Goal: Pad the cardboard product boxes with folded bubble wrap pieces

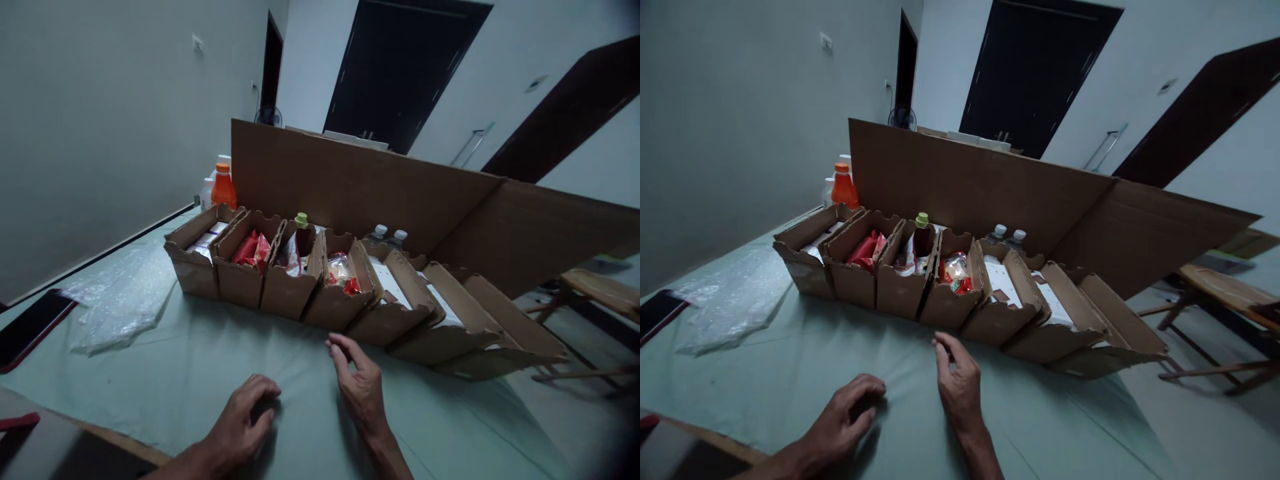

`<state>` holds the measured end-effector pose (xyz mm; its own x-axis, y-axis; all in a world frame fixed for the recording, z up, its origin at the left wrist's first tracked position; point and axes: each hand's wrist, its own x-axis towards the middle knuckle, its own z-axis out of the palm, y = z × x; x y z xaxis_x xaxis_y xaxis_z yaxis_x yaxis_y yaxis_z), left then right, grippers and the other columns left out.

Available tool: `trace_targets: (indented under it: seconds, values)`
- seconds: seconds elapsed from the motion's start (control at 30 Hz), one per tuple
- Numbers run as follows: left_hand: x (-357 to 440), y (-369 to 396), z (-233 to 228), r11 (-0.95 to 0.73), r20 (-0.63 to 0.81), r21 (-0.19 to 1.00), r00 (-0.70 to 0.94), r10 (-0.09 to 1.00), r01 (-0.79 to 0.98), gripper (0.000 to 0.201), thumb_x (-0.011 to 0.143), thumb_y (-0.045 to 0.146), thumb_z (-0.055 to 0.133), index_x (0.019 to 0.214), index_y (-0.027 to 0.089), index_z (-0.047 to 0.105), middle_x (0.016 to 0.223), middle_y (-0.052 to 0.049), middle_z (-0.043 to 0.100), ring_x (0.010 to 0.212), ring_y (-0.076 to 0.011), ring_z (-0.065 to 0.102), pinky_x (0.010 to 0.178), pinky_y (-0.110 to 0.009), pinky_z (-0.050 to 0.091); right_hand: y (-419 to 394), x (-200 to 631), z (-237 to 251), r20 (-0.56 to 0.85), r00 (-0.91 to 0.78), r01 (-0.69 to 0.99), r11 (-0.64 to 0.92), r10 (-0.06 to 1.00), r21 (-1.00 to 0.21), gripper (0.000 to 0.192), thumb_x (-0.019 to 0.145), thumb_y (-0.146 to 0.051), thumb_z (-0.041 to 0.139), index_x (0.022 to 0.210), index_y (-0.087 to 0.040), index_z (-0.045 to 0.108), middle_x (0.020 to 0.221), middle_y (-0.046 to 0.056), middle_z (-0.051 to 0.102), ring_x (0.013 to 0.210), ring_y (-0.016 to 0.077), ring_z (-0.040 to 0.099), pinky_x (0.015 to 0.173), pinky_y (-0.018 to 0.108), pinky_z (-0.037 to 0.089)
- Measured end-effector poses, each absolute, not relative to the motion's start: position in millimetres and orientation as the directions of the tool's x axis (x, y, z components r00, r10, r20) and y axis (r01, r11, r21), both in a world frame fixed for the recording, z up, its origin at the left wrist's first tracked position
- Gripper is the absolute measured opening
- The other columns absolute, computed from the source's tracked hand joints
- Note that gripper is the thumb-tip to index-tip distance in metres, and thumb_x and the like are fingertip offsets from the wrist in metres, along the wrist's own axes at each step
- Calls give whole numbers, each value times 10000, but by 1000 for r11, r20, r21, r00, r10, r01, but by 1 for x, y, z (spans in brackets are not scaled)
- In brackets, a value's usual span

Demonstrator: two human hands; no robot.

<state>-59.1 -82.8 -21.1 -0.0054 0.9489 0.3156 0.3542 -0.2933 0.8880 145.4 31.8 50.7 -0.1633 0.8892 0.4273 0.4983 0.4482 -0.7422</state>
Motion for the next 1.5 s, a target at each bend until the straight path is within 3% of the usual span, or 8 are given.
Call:
trace_targets:
  seconds: [0.23,0.4,0.6,1.03,1.2,1.3,1.4,1.5]
  values:
    - [-82,-98,-24,-362,512,794,-217,831,488,175,850,119,570,952,215,675,906,-62,737,843,-189,718,743,-260,586,78,60,133,280,-366,760,459,888,-460,607,884,-226,553,1483,-257,457,822,-3,745,727,201,693,686,277,476]
    - [-80,-90,-24,-399,556,782,-246,794,478,170,856,124,561,934,214,682,872,-49,735,816,-175,720,726,-244,591,100,39,140,261,-334,845,410,906,-343,277,923,-224,526,1156,-225,675,885,64,757,842,237,700,691,275,428]
    - [-83,-89,-32,-306,513,817,-372,774,489,234,858,180,560,1053,213,685,1023,-83,729,960,-223,718,832,-325,599,86,43,137,295,-348,827,440,890,-350,142,914,-216,546,945,-235,683,780,32,736,739,206,686,637,246,377]
    - [-95,-93,-33,-56,43,998,-620,783,-2,597,831,577,618,1293,206,545,1395,-145,562,1203,-310,584,1046,-503,460,-63,147,131,357,-540,569,643,763,-513,184,955,-238,489,862,-230,648,711,-15,683,628,126,651,598,188,454]
    - [-88,-109,-21,-76,49,997,-571,819,-23,626,844,612,598,1326,215,546,1416,-130,569,1268,-324,554,1061,-488,451,-71,229,131,354,-191,614,392,916,-685,197,873,-422,621,850,-239,690,805,36,746,706,185,720,607,222,551]
    - [-82,-116,-13,-110,102,994,-491,865,13,637,865,609,573,1373,227,536,1459,-121,543,1326,-345,507,1103,-526,411,-76,266,109,330,105,481,243,938,-842,373,808,-470,683,1104,-246,647,1102,120,750,922,270,749,720,316,609]
    - [-78,-117,-8,-203,210,977,-396,894,60,639,885,583,565,1416,230,529,1503,-107,510,1393,-351,446,1143,-510,386,-94,285,73,222,71,377,180,972,-909,673,739,-472,746,1347,-265,547,1364,170,628,1152,338,672,869,413,596]
    - [-73,-113,-7,-244,251,968,-313,916,62,674,883,570,577,1457,225,497,1511,-98,507,1420,-351,422,1171,-487,368,-111,280,34,126,-12,435,119,992,-893,739,658,-528,781,1316,-236,611,1295,161,673,1166,365,658,916,438,578]
